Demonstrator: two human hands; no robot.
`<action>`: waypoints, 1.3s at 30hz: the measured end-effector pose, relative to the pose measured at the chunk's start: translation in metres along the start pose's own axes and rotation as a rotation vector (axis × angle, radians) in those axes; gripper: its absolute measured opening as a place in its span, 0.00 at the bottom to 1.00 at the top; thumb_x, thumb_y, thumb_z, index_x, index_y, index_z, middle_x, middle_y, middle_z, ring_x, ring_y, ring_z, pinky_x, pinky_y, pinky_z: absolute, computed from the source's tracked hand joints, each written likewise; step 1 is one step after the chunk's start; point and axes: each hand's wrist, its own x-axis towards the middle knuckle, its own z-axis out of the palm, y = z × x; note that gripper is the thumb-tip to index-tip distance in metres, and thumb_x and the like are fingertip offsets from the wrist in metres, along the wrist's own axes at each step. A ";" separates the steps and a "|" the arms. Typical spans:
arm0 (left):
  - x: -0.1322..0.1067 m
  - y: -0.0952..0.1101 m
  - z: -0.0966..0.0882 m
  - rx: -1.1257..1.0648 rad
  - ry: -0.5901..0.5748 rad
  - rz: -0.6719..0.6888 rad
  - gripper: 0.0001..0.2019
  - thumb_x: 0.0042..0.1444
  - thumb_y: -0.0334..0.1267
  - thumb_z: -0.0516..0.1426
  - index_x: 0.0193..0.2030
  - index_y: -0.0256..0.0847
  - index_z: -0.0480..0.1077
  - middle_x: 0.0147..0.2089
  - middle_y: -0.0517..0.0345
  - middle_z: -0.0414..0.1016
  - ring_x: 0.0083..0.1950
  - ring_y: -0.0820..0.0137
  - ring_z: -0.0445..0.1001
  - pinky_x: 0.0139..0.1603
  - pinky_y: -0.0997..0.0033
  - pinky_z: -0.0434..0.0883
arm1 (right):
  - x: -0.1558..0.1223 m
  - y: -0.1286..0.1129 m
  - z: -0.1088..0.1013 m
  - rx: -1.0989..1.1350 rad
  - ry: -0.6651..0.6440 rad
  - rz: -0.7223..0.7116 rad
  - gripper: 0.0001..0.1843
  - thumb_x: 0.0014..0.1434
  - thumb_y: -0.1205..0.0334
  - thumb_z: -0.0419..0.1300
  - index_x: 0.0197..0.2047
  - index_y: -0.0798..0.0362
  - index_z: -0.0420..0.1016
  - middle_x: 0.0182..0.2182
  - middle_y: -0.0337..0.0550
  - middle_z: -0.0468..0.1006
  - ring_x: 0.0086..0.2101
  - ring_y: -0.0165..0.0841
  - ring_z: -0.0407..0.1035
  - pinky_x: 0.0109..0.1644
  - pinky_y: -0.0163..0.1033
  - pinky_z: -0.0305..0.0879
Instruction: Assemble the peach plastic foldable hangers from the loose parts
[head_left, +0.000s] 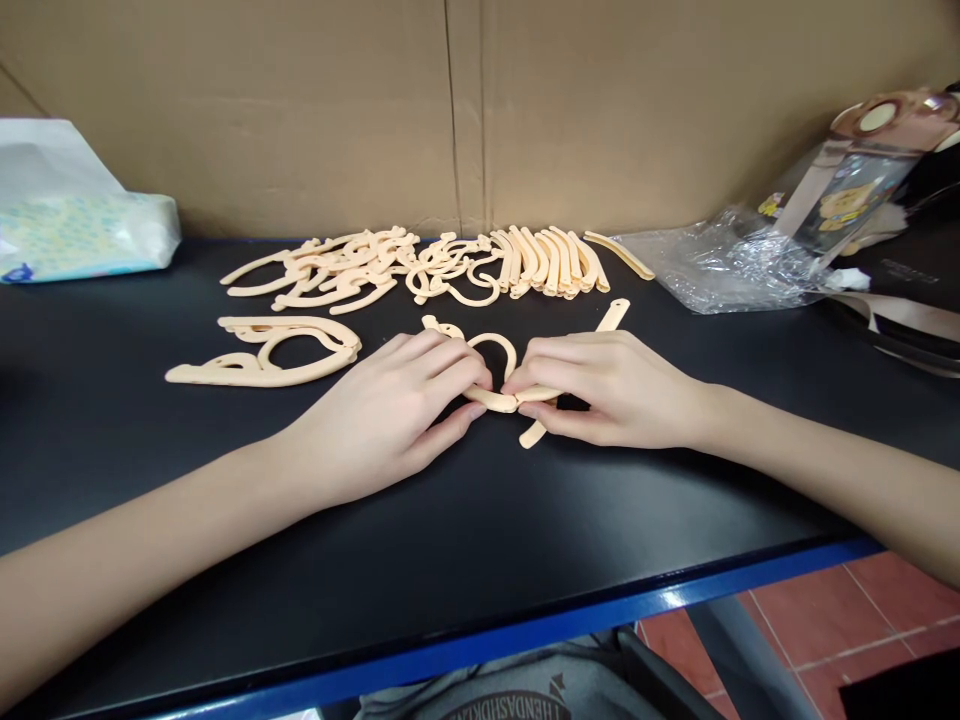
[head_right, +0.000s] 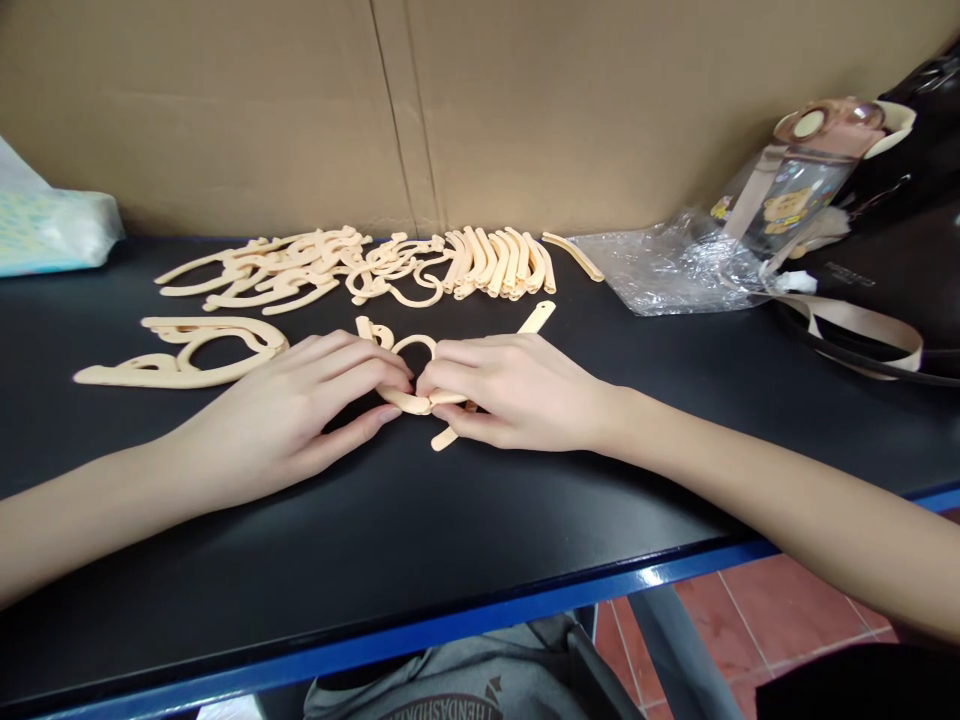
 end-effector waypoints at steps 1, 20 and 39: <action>0.000 0.000 0.000 -0.004 0.003 0.001 0.09 0.67 0.38 0.48 0.44 0.40 0.67 0.43 0.54 0.72 0.43 0.65 0.67 0.43 0.65 0.63 | 0.000 0.000 0.000 -0.009 0.008 0.001 0.08 0.66 0.64 0.52 0.42 0.55 0.72 0.34 0.40 0.74 0.32 0.28 0.68 0.34 0.33 0.58; 0.001 0.005 -0.002 -0.172 -0.014 0.125 0.07 0.66 0.35 0.49 0.40 0.37 0.66 0.38 0.54 0.70 0.39 0.68 0.67 0.42 0.69 0.64 | 0.001 -0.008 0.001 0.056 0.090 -0.074 0.07 0.66 0.63 0.53 0.40 0.54 0.71 0.31 0.39 0.75 0.29 0.26 0.65 0.34 0.31 0.58; -0.003 0.008 -0.002 -0.231 0.082 0.071 0.07 0.65 0.37 0.49 0.34 0.43 0.58 0.25 0.66 0.65 0.21 0.78 0.61 0.22 0.76 0.56 | -0.001 -0.010 0.000 -0.006 0.063 0.026 0.11 0.66 0.57 0.53 0.38 0.53 0.71 0.26 0.36 0.76 0.25 0.27 0.67 0.28 0.33 0.51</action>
